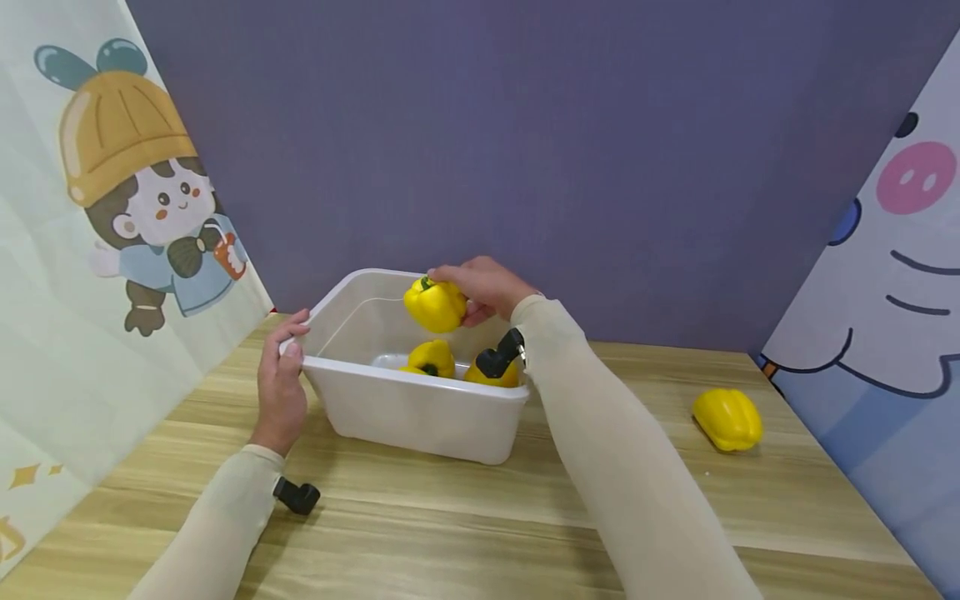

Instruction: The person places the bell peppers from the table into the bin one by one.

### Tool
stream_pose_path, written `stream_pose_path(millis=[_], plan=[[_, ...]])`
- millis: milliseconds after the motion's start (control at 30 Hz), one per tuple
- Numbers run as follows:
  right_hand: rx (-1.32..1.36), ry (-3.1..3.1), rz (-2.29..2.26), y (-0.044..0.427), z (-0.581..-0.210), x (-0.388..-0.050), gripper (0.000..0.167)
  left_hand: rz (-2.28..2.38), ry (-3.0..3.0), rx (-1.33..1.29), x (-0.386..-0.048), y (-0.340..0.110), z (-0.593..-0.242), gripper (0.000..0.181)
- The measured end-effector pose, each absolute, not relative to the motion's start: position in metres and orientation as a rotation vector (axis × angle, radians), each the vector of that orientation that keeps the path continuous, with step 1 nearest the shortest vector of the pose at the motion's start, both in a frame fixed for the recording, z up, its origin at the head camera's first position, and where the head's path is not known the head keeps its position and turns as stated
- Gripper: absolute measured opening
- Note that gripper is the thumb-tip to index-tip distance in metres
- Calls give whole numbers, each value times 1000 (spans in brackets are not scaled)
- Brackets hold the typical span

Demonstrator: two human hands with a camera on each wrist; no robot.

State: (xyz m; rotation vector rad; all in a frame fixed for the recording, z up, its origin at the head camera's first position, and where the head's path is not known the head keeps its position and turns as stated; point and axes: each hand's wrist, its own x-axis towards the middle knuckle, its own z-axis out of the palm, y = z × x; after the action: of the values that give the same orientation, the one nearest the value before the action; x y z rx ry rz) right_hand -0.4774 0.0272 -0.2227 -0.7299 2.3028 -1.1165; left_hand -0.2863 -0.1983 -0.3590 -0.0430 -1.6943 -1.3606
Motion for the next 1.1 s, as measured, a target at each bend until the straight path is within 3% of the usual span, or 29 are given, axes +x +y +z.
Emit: stream_pose_path(millis=[600,1100], plan=[[-746,2385,-994,-5,-226,-428,46,-1416,-1639,-175,-269,-223,-368,34],[-845,2469,-892,-14,-232,-439,50,-1395,-1655,-167,-275,-217,-369,33]])
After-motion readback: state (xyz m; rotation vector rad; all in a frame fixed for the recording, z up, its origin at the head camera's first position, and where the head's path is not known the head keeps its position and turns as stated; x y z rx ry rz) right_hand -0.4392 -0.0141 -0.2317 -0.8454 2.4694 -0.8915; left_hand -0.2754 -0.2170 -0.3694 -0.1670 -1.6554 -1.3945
